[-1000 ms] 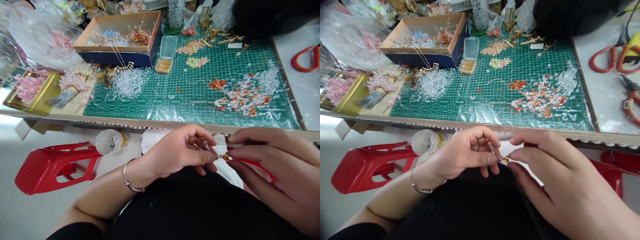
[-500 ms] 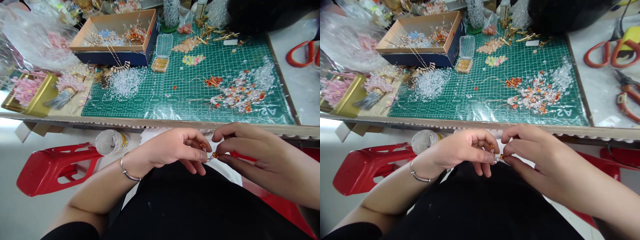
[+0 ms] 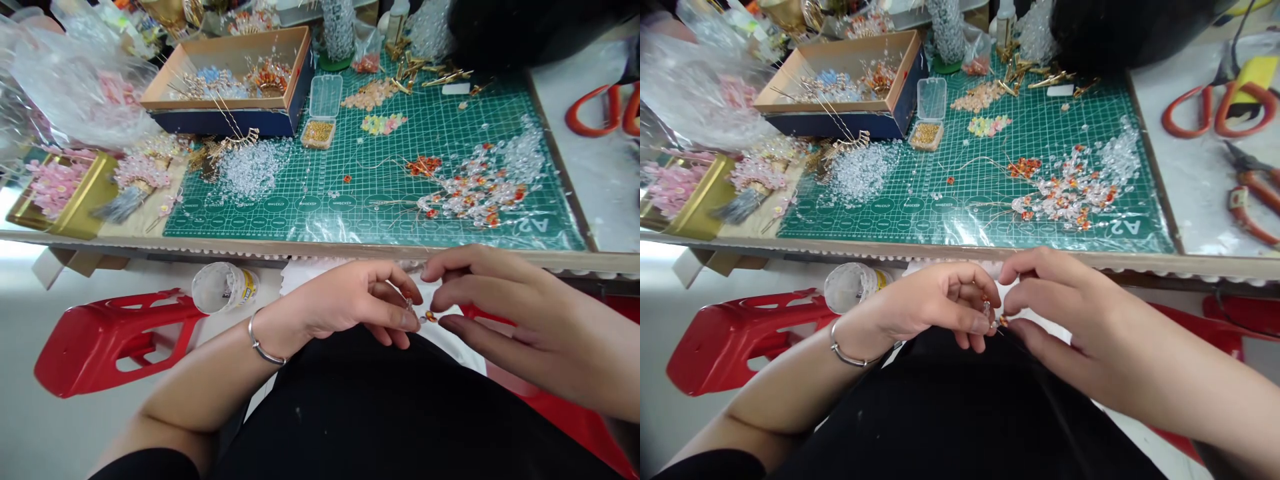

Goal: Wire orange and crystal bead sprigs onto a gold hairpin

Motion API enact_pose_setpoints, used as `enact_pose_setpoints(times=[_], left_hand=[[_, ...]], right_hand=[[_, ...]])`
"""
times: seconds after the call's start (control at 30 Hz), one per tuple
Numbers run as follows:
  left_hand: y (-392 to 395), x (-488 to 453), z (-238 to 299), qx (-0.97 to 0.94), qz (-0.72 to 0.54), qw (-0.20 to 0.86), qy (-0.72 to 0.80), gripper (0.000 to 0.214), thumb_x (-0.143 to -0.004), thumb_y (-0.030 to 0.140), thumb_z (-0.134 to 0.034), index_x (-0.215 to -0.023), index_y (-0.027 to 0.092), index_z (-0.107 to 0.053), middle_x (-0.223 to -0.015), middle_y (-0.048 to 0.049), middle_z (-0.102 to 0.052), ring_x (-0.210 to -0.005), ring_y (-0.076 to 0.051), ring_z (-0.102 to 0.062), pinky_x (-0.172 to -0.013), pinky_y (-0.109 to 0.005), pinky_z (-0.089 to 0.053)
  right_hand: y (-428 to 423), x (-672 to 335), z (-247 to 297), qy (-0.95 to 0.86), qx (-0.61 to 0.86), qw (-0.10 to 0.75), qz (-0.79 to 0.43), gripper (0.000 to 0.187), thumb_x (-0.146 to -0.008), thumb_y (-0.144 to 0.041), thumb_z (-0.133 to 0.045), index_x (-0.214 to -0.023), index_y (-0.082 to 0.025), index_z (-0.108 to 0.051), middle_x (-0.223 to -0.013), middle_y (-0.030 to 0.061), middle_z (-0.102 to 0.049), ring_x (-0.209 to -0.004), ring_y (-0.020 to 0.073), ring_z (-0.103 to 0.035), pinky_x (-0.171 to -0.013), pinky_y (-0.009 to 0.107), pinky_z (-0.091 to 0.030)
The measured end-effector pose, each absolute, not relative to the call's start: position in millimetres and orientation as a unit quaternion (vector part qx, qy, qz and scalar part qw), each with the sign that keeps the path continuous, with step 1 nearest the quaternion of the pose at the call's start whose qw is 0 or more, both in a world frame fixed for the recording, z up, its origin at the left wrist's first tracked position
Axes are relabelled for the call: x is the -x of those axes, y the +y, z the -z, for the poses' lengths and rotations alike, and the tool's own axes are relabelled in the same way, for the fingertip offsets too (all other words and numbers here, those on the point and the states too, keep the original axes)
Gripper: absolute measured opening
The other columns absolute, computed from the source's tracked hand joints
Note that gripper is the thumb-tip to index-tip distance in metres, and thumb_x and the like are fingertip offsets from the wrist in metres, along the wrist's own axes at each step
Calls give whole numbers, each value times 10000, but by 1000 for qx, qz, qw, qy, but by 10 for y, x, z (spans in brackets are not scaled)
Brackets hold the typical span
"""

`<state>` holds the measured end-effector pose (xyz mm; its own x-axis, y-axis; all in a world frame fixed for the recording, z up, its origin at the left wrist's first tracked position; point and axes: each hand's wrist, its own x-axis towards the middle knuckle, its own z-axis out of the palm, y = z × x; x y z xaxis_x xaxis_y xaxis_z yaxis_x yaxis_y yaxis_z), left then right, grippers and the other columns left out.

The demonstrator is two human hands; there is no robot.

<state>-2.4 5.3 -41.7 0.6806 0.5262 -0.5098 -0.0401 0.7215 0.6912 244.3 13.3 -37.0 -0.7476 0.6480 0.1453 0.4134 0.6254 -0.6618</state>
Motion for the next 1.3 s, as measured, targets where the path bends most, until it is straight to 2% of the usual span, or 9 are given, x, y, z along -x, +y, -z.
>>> enact_pose_setpoints(times=[0.17, 0.37, 0.63, 0.83, 0.97, 1.1, 1.17, 1.23, 1.3], left_hand=[[65, 24, 406, -341, -156, 851, 369, 307, -777, 251, -865, -967, 175, -635, -821, 11, -702, -701, -121, -734, -646, -217, -553], [55, 21, 404, -319, -151, 859, 372, 327, -745, 262, -886, -941, 176, -638, -836, 0, -728, -687, -133, -739, -628, -230, -554], [70, 41, 464, -292, -158, 878, 343, 334, -716, 232, -910, -913, 171, -647, -806, -3, -745, -693, -138, -754, -638, -222, -568], [76, 53, 461, -279, -172, 877, 350, 265, -773, 178, -863, -934, 167, -653, -803, 1, -754, -694, -122, -756, -648, -201, -576], [76, 36, 464, -274, -186, 875, 353, 264, -753, 153, -866, -903, 157, -649, -788, -9, -756, -689, -132, -756, -639, -206, -581], [68, 11, 464, -266, -196, 878, 345, 230, -775, 131, -839, -903, 160, -651, -776, -5, -750, -716, -141, -762, -663, -219, -589], [65, 4, 457, -258, -208, 876, 349, 236, -768, 120, -841, -909, 160, -656, -770, -4, -747, -730, -143, -762, -679, -222, -587], [72, -3, 439, -247, -243, 865, 363, 261, -751, 136, -865, -911, 157, -661, -776, -12, -752, -750, -141, -759, -705, -224, -583], [91, -16, 406, -233, -311, 841, 377, 274, -739, 162, -883, -893, 157, -656, -796, -26, -762, -795, -143, -759, -752, -230, -576]], right_hand=[[154, -2488, 396, -889, 302, 159, -304, 59, -959, -263, -525, -991, -289, -566, -1308, 66, -592, -1279, 243, -601, -880, 315, -582], [211, -2509, 441, -886, 276, 168, -332, 70, -982, -303, -565, -1017, -299, -626, -1267, 59, -615, -1192, 240, -636, -843, 318, -584], [181, -2437, 404, -871, 289, 202, -341, 90, -965, -261, -584, -968, -316, -655, -1229, 26, -617, -1119, 209, -648, -847, 317, -566], [185, -2487, 342, -880, 316, 192, -297, 213, -1011, -306, -530, -1204, -337, -617, -1377, 28, -578, -1241, 198, -613, -1014, 338, -518], [208, -2487, 341, -876, 329, 212, -281, 117, -1014, -251, -512, -1029, -280, -625, -1291, 44, -603, -1172, 179, -634, -983, 303, -508], [192, -2399, 321, -889, 302, 222, -265, 117, -1007, -223, -518, -1010, -265, -626, -1198, 54, -626, -1038, 180, -669, -895, 302, -547], [164, -2366, 285, -891, 305, 238, -237, 129, -1001, -215, -523, -1010, -274, -636, -1192, 57, -626, -1063, 207, -667, -903, 336, -553], [117, -2346, 229, -886, 336, 266, -177, 156, -985, -210, -544, -1073, -285, -650, -1251, 89, -602, -1163, 277, -634, -946, 413, -540], [50, -2319, 170, -865, 380, 311, -101, 206, -960, -194, -588, -1135, -284, -646, -1236, 120, -600, -1145, 316, -629, -914, 457, -533]])
